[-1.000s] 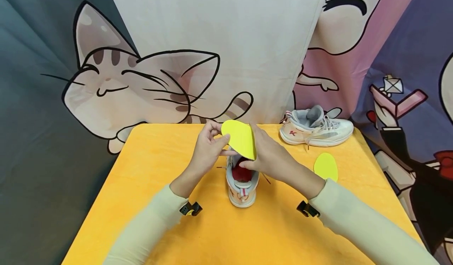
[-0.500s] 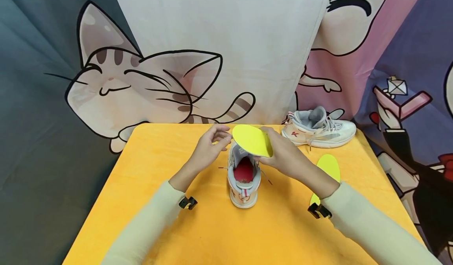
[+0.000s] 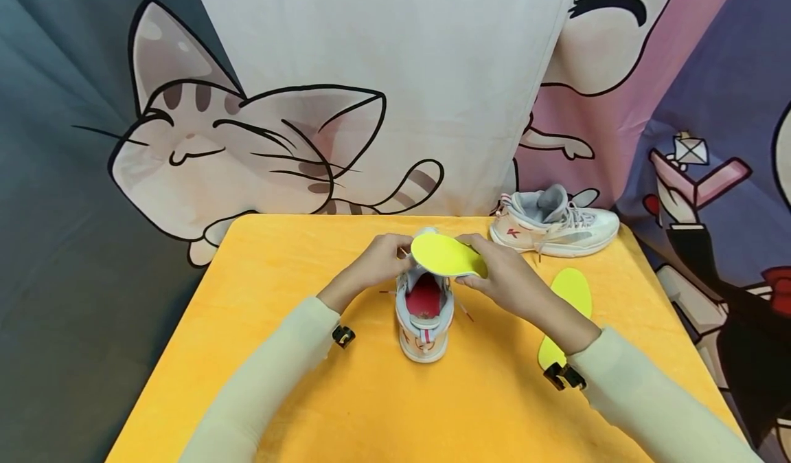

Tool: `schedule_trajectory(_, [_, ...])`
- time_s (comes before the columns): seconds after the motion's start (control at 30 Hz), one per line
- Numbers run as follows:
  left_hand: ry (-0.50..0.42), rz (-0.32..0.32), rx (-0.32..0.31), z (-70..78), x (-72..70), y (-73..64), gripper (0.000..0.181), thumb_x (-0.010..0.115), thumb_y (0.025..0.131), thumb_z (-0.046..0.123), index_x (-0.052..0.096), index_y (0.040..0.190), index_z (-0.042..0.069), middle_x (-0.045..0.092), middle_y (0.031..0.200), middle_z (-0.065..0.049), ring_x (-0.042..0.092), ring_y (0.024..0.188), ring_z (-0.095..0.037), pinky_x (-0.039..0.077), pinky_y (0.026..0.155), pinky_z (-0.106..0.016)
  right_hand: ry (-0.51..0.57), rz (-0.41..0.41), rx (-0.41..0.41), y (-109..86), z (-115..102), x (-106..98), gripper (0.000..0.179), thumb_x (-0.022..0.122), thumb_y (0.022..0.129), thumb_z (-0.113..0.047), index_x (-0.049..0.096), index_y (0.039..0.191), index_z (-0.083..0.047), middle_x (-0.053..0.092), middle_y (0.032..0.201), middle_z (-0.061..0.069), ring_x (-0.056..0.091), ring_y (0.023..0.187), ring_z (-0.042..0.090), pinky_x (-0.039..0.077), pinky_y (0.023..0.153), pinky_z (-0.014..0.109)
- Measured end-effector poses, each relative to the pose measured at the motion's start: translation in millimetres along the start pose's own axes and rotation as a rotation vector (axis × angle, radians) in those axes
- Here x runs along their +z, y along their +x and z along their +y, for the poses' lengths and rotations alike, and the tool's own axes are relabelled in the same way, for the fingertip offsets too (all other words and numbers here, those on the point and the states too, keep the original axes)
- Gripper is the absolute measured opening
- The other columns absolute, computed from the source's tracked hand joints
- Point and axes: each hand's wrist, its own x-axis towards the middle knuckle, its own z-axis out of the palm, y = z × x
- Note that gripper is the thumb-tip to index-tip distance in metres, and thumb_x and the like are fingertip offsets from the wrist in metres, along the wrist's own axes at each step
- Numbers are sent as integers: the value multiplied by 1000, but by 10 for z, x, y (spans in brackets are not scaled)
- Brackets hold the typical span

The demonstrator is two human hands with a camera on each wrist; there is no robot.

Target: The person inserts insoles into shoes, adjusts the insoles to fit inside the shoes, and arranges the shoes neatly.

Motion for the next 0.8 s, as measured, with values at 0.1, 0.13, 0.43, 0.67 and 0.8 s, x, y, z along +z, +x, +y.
schedule_trajectory(0.1, [6,28,-6,-4,17,23,13,69,98,10,76,108,4,74,92,-6,67,78,-11,56,68,-20,-7,-2,-1,-26,12,-2,67,85,86,-16,52,144,-8,64,132,14,63,107,29,53,91,51])
schedule_trajectory(0.13, [2,37,-6,-2,22,26,13,69,98,10,76,107,4,74,90,-6,66,77,-11,56,67,-20,-6,-5,2,-31,16,-2,67,85,86,-17,53,144,-9,64,133,14,63,107,29,53,91,51])
schedule_trajectory(0.43, [-35,125,-62,66,37,-41,11,67,98,10,76,101,4,69,83,-3,61,71,-10,55,62,-19,-9,-23,-3,-71,47,-35,64,85,86,-17,55,142,-8,66,133,14,63,109,28,51,94,52])
schedule_trajectory(0.67, [-45,230,-87,166,46,-220,8,68,96,11,74,93,7,67,76,-1,55,60,-8,48,55,-19,-44,-36,-3,-110,66,-111,63,85,86,-18,57,142,-9,67,133,14,65,108,30,51,91,51])
schedule_trajectory(0.8, [-112,266,-119,212,86,-355,6,69,94,10,71,90,6,66,71,-1,58,55,-7,49,53,-21,-83,-54,-13,-135,89,-168,62,86,85,-18,58,141,-9,68,131,12,64,101,28,52,86,47])
